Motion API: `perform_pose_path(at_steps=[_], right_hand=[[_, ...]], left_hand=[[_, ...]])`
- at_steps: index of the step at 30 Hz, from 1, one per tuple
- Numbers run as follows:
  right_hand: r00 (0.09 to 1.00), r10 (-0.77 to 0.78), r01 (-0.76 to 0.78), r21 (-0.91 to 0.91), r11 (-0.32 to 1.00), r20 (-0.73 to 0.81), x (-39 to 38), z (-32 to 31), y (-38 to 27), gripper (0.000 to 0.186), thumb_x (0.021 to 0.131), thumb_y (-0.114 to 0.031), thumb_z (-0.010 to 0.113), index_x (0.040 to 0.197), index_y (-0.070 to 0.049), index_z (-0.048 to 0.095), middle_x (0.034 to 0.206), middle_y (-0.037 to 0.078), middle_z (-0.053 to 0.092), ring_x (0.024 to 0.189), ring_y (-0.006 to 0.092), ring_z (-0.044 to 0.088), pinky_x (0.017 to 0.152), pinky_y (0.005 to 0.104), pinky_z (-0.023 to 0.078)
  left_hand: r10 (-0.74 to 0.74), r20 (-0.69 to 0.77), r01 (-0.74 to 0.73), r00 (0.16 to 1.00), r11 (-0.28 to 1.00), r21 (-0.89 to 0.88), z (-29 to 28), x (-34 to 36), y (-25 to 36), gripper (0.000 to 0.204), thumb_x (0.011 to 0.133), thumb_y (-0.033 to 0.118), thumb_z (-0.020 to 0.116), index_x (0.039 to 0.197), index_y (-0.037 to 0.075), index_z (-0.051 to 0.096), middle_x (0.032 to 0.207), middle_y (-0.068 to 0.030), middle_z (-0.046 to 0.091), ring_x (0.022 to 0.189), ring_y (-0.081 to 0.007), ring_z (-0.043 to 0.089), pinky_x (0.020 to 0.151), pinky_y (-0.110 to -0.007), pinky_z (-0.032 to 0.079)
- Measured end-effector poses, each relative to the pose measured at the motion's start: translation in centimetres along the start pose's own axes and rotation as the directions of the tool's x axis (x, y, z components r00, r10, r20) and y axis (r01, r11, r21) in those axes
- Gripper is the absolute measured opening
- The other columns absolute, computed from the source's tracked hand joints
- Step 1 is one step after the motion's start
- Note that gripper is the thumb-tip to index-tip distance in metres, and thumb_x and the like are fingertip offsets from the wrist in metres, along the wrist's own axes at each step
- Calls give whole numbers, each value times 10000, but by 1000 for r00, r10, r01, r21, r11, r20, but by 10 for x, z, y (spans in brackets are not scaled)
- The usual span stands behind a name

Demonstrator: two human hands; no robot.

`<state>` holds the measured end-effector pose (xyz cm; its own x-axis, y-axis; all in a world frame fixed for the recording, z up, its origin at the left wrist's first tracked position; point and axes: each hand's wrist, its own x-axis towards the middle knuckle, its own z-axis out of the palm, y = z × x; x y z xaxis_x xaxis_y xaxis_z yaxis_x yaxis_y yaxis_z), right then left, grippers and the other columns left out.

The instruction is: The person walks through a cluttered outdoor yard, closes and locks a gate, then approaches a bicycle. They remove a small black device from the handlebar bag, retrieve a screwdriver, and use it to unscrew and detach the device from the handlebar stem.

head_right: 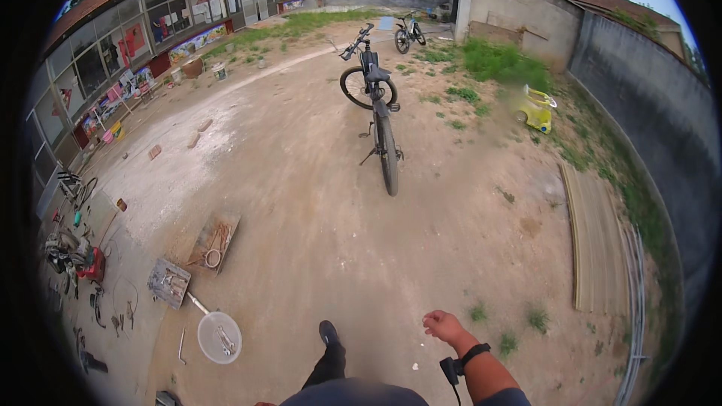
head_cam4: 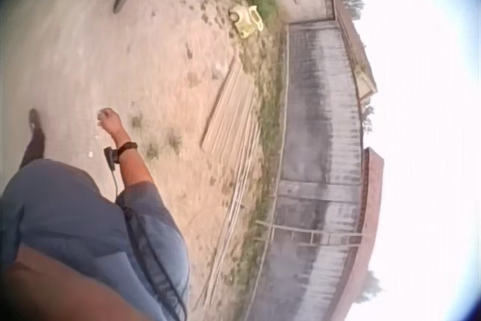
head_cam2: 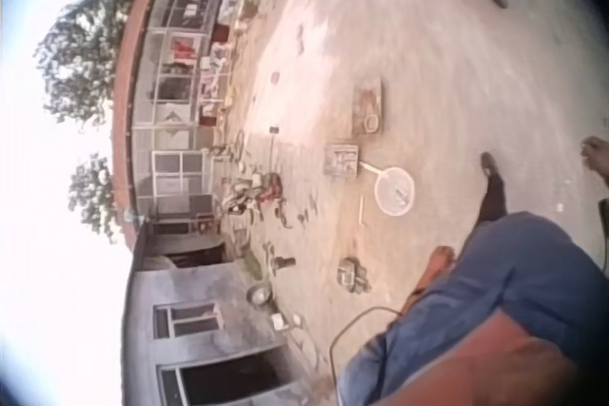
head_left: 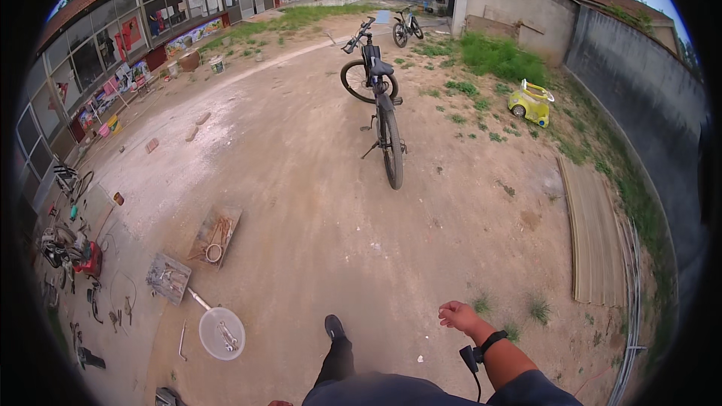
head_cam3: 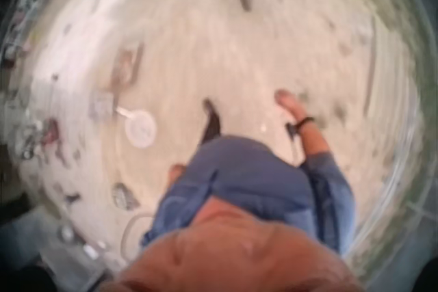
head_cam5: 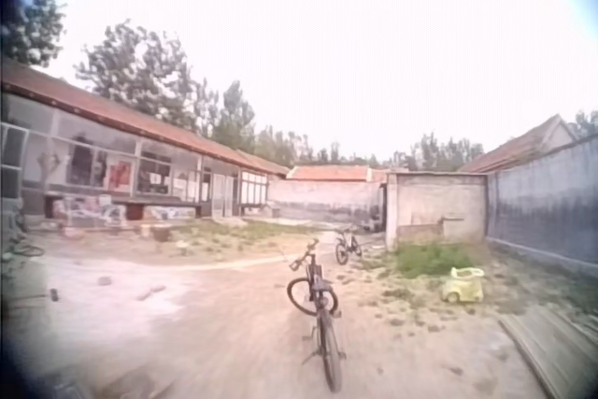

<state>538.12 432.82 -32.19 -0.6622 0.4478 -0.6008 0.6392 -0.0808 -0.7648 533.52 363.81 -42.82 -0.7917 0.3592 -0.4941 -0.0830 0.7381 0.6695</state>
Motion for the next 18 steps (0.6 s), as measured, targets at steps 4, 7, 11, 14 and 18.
perform_pose_path(at_steps=[4, 7, 11, 14, 18], right_hand=[[999, 46, -45, 33, 998, -23, 116, 24, -64, 335, 984, -286, 697, 1185, -19, 704, 1003, 79, 758, 814, 180, 759, 677, 306, 585], [950, 300, -297, 51, 954, -83, 153, 16, -77, 320, 988, -310, 706, 1147, -33, 708, 981, 86, 749, 785, 194, 752, 647, 329, 584], [906, 417, -405, 137, 904, -75, 199, 14, -114, 339, 987, -327, 705, 1127, -19, 711, 1008, 108, 759, 799, 219, 762, 671, 343, 601], [876, 478, -468, 127, 875, -66, 258, 11, -154, 345, 991, -326, 700, 1122, -6, 709, 1022, 119, 764, 805, 226, 763, 677, 351, 605], [865, 499, -496, 51, 867, -63, 386, 6, -220, 335, 990, -309, 704, 1127, -3, 705, 1011, 123, 756, 809, 229, 759, 683, 353, 606]], left_hand=[[-17, 122, 2, 992, 993, 121, -58, 178, 8, 222, 865, 255, 683, 977, 78, 755, 1014, -199, 727, 1001, -374, 687, 866, -522, 548], [234, 289, -355, 928, 788, 502, -146, 301, 148, 402, 916, 330, 690, 1225, 75, 722, 1072, -204, 754, 1044, -370, 700, 914, -492, 562], [-300, 51, 291, 953, 852, -435, -236, 456, 290, 274, 995, 159, 665, 1187, -28, 606, 946, -135, 727, 786, -231, 765, 626, -330, 603], [-182, -19, 160, 983, 906, -391, -294, 575, 354, 246, 1007, 164, 634, 1171, -16, 592, 970, -139, 717, 806, -269, 765, 670, -365, 625], [-187, -39, 158, 982, 909, -387, -327, 715, 418, 257, 998, 162, 644, 1172, -19, 593, 967, -136, 711, 798, -257, 763, 651, -354, 617]])
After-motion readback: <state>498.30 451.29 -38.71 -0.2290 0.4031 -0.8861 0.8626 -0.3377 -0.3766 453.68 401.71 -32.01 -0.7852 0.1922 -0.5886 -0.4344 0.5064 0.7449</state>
